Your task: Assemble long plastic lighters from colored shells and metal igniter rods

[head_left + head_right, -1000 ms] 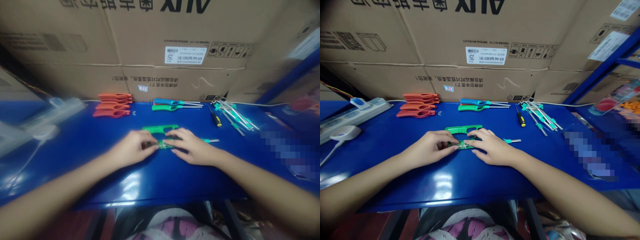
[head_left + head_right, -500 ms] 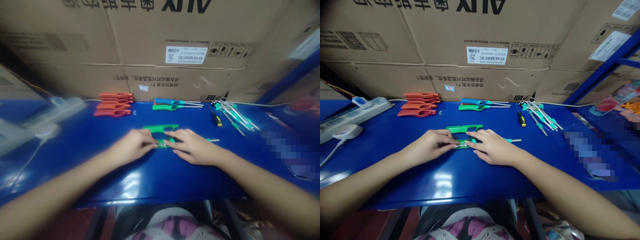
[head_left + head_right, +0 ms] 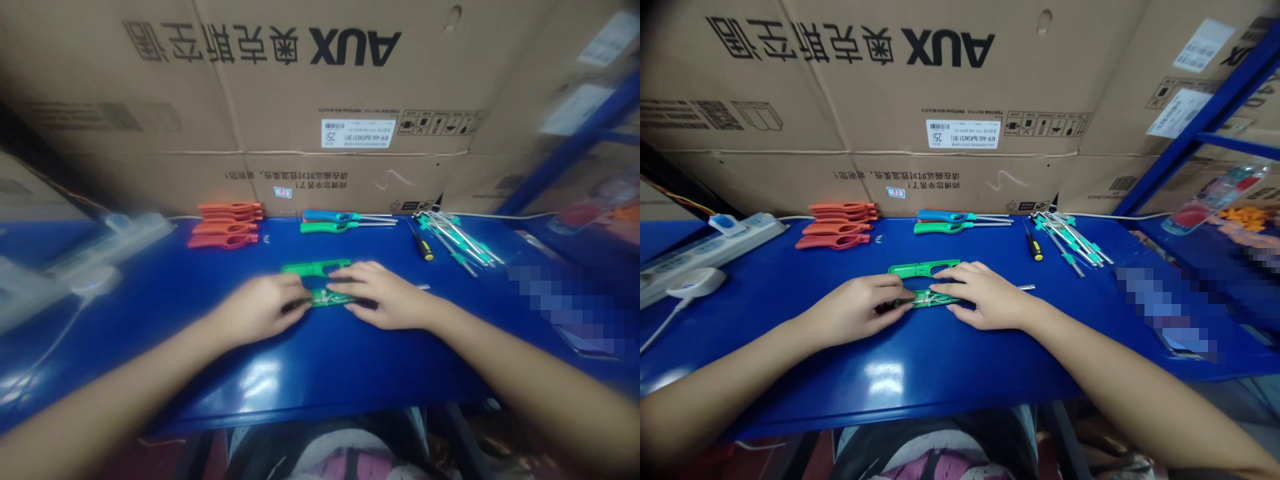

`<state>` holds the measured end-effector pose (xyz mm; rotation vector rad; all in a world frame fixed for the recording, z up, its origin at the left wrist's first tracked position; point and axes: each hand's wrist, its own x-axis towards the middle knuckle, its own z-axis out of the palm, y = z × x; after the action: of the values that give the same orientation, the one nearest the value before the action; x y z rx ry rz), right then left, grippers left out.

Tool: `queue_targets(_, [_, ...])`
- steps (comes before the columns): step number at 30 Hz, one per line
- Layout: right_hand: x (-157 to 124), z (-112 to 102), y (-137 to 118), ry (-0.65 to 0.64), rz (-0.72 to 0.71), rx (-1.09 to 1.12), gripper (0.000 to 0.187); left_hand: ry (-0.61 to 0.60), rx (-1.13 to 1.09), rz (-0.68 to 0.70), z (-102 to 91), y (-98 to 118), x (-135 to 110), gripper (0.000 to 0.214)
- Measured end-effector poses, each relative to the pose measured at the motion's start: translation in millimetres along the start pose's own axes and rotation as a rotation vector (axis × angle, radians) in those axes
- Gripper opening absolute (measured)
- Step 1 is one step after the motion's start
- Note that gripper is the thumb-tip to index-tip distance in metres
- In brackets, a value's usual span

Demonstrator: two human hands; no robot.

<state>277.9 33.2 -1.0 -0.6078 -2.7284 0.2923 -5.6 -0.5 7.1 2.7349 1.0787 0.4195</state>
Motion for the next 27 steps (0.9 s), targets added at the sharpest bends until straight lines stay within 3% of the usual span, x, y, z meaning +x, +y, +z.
queue_targets(3, [0.2, -5.9, -1.0, 0.069, 0.070, 0.032, 0.029, 0.054, 0.085, 0.045, -0.5, -0.5, -0.5, 0.023])
queue_targets(9, [3.3, -6.8, -6.5, 0.040, 0.136, -0.022, 0.009, 0.074, -0.007, 0.094, 7.6, 7.7, 3.7, 0.028])
queue_targets(22, [-0.2, -11.0, -7.3, -0.037, 0.110, 0.058, 0.003, 0.029, -0.088, 0.174, 20.7, 4.5, 5.2, 0.041])
queue_targets(27, [0.3, -8.6, -7.4, 0.014, 0.239, 0.102, 0.003, 0.034, -0.082, 0.175, 21.2, 3.5, 4.3, 0.041])
